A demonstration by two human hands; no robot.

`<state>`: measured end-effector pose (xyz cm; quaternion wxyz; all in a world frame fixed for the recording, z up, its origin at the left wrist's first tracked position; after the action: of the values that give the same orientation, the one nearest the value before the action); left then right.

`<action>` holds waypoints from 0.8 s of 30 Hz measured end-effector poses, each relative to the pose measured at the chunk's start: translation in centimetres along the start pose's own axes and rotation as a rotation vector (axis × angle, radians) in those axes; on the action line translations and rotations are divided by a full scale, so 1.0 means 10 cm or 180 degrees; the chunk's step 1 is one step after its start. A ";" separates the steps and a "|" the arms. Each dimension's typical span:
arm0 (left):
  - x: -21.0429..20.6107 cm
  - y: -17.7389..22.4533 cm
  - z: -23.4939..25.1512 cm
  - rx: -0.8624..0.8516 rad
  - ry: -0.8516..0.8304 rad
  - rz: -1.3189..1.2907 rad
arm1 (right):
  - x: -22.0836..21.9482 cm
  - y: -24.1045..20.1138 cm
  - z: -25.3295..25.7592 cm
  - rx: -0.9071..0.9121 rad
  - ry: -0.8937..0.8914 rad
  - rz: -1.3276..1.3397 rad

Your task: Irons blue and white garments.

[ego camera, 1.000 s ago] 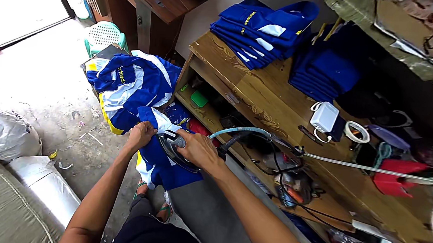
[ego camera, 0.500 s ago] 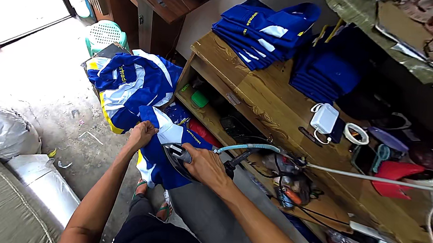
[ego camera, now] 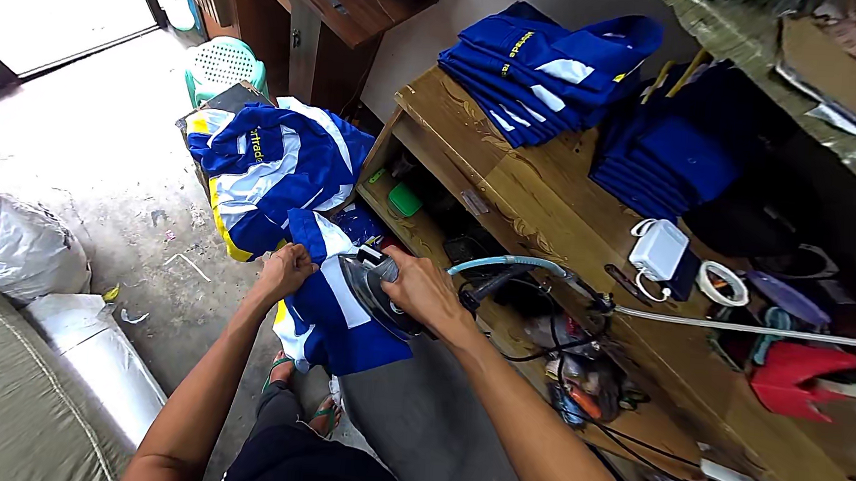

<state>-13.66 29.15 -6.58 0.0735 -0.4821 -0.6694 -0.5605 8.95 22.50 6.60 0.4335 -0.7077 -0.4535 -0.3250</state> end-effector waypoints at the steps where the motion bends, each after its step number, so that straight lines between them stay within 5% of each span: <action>1: 0.00 -0.01 0.00 -0.0002 0.0015 -0.0041 | 0.02 0.02 -0.02 -0.0023 0.0045 0.0021; 10: -0.03 -0.04 0.06 0.0050 0.0043 -0.0038 | -0.34 -0.26 -0.50 0.0311 -0.0558 -0.0098; 16: -0.10 -0.07 0.01 0.0006 0.0391 -0.0175 | -0.62 -0.07 -1.07 0.0530 -0.0810 -0.0244; 24: -0.19 -0.01 -0.41 0.0233 0.1630 -0.0072 | -0.42 0.53 -1.49 0.0003 -0.0240 0.0384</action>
<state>-14.56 24.71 -6.43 0.2517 -0.3140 -0.6542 -0.6404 11.25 6.30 7.55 0.4353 -0.7453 -0.4261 -0.2712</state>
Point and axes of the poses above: each hand's wrist, its own z-axis towards the middle knuckle, its own x-axis out of the back of the hand, y = z × x, the point moved 4 cm from there along z, towards the middle knuckle, and after that the axes turned 11 degrees about z, right-handed, at the moved point
